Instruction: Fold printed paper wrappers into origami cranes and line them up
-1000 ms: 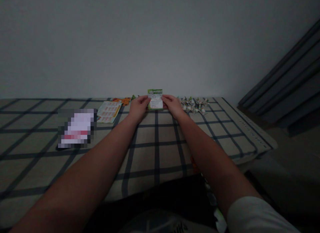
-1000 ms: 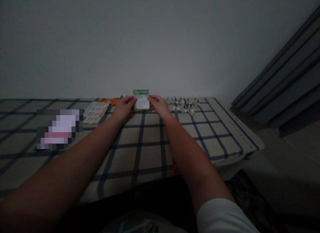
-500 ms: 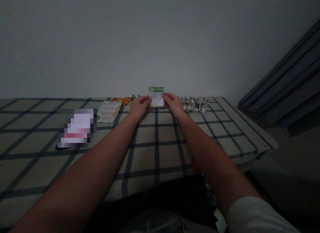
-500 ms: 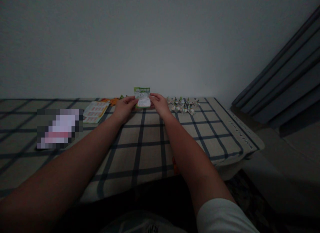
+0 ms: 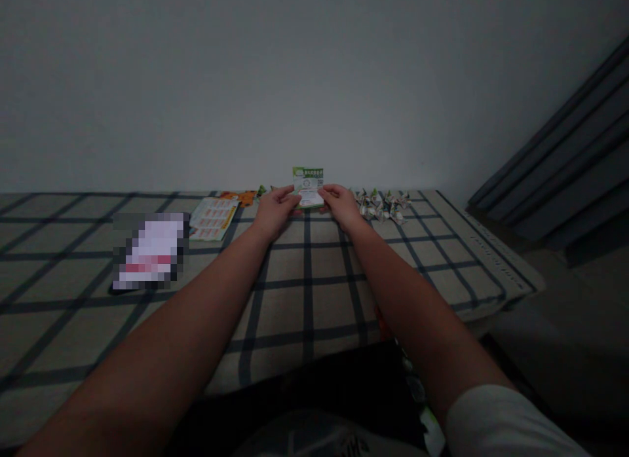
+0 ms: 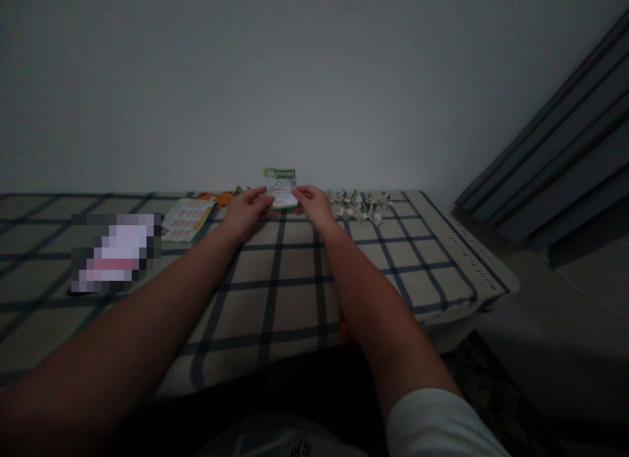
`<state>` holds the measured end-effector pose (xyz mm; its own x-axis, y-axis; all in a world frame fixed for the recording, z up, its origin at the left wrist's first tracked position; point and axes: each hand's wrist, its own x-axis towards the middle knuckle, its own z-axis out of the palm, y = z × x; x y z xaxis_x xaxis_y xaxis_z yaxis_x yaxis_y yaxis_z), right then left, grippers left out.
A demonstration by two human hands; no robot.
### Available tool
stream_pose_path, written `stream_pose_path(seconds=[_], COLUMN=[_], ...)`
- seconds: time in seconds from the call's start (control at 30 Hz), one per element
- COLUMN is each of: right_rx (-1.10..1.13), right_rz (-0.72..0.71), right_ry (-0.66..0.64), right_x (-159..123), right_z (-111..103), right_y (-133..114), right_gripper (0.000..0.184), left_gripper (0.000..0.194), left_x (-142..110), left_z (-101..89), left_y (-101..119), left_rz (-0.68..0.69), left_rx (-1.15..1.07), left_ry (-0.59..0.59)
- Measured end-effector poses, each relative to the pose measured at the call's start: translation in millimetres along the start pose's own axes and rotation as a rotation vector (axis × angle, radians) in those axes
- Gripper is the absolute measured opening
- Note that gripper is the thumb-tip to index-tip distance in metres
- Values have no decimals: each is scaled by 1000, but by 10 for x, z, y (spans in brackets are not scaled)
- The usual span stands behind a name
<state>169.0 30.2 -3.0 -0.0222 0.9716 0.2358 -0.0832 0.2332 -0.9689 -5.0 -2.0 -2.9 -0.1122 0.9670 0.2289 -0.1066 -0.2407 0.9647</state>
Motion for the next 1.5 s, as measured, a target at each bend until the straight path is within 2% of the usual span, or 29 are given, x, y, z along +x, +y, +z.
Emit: stream_pose_path(seconds=[0.17, 0.43, 0.7, 0.83, 1.03, 1.13, 1.3, 1.4, 1.5], right_rx=[48, 16, 22, 10, 40, 77, 112, 69, 44], right_rz=[57, 68, 92, 125, 196, 173, 61, 59, 65], right_ry=[-58, -24, -104, -101, -170, -158, -53, -43, -80], right_x=[-43, -69, -86, -103, -157, -135, -56, -44, -59], right_z=[17, 26, 32, 37, 40, 37, 28, 22, 20], right_y=[-27, -86, -74, -88, -150, -126, -59, -51, -58], right_gripper=[18, 5, 12, 9, 11, 3, 5, 7, 8], left_gripper=[46, 44, 41, 40, 37, 35, 28, 30, 40], left_x=[77, 76, 98, 101, 112, 111, 86, 74, 70], left_z=[-27, -30, -43, -51, -54, -69, -69, -46, -31], left_y=[-51, -65, -58, -51, -44, -56, -78, -72, -59], left_rz=[26, 61, 54, 64, 105, 118, 118, 72, 46], left_rx=[-45, -37, -34, 1, -25, -6, 121, 83, -15], left_ry=[51, 28, 105, 113, 95, 71, -12, 7, 12])
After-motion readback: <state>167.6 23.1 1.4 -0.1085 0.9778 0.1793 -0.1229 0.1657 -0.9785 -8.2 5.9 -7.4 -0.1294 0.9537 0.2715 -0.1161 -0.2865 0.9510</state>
